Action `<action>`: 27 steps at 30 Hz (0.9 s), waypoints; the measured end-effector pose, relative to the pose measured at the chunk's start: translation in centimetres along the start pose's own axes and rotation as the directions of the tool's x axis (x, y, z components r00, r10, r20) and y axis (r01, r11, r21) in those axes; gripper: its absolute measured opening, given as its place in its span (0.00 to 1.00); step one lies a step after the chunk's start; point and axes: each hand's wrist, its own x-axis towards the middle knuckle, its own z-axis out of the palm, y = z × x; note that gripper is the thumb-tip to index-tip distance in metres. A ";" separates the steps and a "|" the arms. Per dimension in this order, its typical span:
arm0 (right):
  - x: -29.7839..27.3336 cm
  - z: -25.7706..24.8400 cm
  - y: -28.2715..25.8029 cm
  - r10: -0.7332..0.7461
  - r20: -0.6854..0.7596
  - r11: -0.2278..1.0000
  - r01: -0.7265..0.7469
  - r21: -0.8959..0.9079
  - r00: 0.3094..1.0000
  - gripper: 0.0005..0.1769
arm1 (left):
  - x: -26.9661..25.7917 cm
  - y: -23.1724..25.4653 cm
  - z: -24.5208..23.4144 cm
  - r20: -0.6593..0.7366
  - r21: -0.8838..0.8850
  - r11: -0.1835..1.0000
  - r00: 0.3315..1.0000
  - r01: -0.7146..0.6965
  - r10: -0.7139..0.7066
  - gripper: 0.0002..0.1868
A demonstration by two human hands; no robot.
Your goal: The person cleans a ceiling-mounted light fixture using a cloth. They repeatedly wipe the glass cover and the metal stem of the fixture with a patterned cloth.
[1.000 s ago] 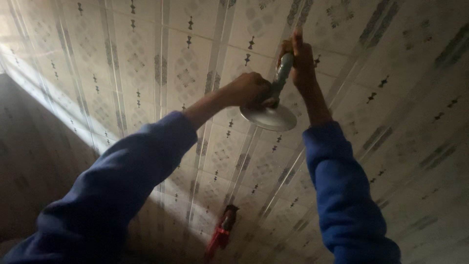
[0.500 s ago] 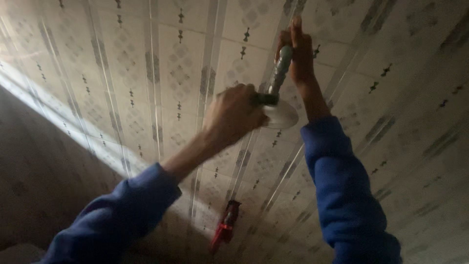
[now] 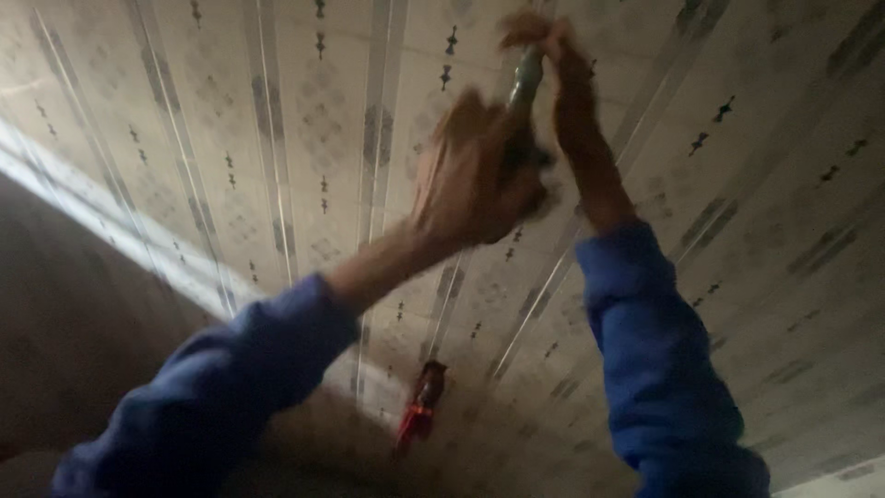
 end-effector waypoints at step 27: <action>-11.1 -0.9 0.3 0.160 0.163 0.981 -0.175 0.088 0.974 0.27 | 15.0 -6.6 9.2 0.732 0.301 0.946 0.666 -0.123 -0.146 0.37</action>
